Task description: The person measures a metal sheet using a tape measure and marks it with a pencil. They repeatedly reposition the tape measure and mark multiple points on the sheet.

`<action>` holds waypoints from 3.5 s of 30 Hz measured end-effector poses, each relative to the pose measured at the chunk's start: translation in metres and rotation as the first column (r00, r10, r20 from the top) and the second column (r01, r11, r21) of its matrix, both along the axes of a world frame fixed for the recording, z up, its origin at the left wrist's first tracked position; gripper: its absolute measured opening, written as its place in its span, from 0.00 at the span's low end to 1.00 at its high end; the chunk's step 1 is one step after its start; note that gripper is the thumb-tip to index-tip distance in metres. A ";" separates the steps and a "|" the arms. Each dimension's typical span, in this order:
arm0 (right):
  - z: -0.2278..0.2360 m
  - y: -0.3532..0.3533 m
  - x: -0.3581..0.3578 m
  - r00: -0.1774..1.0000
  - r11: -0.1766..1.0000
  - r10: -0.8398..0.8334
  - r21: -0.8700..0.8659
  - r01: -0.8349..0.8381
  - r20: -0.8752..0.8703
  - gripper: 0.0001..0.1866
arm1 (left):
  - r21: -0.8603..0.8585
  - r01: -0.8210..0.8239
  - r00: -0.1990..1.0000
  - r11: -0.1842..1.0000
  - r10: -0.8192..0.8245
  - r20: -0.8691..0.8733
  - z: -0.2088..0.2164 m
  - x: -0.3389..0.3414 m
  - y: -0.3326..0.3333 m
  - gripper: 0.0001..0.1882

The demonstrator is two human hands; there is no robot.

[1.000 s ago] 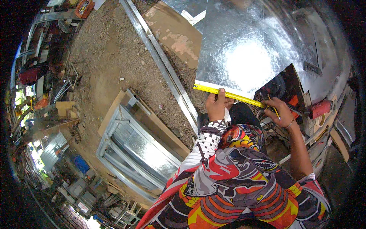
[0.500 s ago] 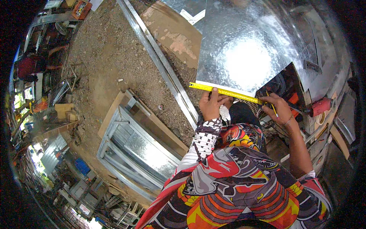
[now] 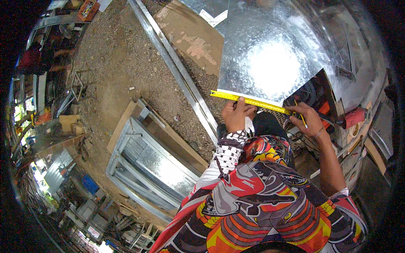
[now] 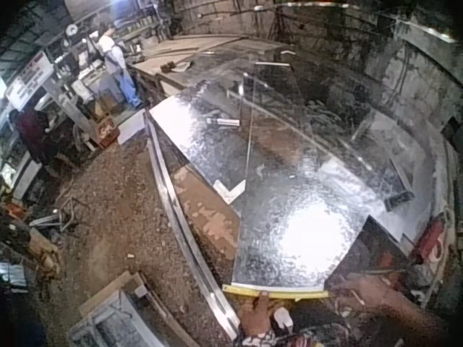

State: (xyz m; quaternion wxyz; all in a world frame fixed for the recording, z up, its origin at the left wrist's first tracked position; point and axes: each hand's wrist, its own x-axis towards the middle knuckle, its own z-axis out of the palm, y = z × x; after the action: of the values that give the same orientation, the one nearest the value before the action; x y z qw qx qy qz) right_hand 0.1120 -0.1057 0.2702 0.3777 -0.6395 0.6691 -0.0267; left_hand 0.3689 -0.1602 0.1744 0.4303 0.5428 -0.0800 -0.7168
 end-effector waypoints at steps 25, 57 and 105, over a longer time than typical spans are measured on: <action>0.012 -0.019 0.017 0.998 0.998 0.017 0.065 -0.014 -0.053 0.20 | 0.012 0.054 0.989 0.998 -0.051 -0.142 -0.003 -0.022 0.019 0.15; -0.013 0.002 0.072 0.894 0.807 -0.443 -0.464 0.365 -0.068 0.32 | 0.123 -0.053 0.995 0.991 0.063 -0.078 -0.004 -0.035 0.006 0.12; -0.062 -0.089 0.137 0.841 0.959 -0.265 0.034 0.282 0.472 0.15 | -0.035 0.252 0.729 0.967 -0.166 0.664 -0.021 -0.033 0.000 0.16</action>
State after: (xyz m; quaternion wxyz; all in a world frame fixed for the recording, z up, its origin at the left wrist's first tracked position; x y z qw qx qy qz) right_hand 0.2491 -0.1946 0.2079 0.5094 -0.5186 0.6407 -0.2471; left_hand 0.3355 -0.1601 0.1536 0.3239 0.7194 -0.3299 -0.5183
